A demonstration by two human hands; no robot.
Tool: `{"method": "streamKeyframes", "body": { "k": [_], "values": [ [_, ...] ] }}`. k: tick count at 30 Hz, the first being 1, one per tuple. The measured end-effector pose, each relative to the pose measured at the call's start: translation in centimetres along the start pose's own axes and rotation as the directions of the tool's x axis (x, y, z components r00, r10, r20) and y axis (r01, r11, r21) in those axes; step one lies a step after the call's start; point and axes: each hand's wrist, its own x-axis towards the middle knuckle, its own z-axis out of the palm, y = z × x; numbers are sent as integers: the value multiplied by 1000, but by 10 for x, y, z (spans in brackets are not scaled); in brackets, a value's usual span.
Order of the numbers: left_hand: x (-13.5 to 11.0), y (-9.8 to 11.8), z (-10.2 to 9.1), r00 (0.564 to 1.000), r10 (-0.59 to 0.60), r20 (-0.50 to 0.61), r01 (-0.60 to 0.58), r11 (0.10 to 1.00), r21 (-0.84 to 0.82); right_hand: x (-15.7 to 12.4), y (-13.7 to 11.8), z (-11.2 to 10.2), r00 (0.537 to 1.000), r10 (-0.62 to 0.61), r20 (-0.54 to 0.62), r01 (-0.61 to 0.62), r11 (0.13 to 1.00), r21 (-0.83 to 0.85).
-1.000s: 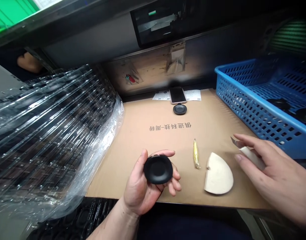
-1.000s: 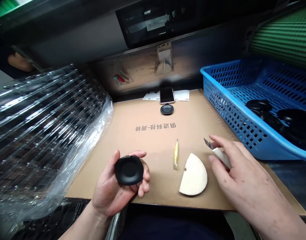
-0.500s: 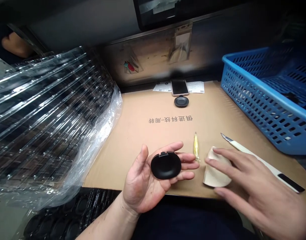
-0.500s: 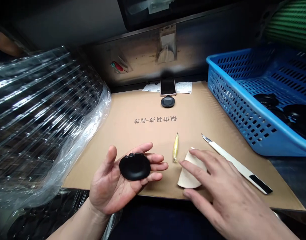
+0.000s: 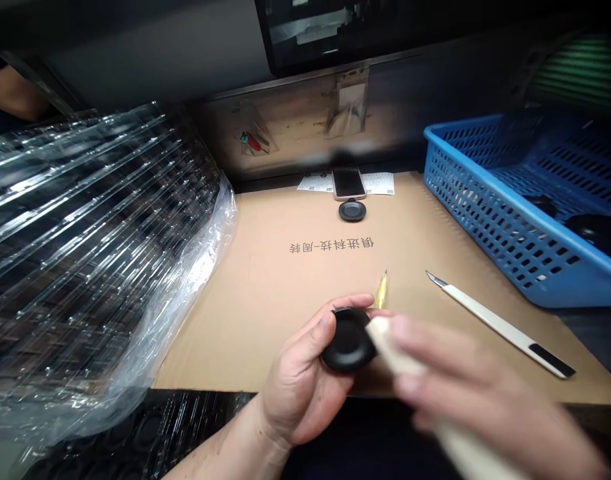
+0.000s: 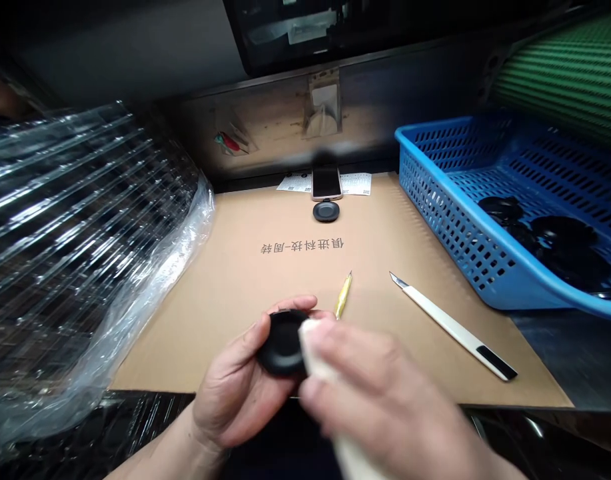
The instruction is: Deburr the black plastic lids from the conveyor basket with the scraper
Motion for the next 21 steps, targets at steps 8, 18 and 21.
{"method": "streamKeyframes", "body": {
  "k": [8, 18, 21],
  "values": [
    [0, 15, 3, 990, 63, -128, -46, 990, 134, 38, 23, 17, 938, -346, -11, 319, 876, -361],
    [67, 141, -59, 825, 467, -318, 134, 386, 913, -19, 69, 24, 967, -104, -232, -57, 800, -598],
    [96, 169, -82, 782, 543, -306, 212, 229, 950, -20, 72, 23, 962, -92, -259, -127, 685, -717]
  ]
}}
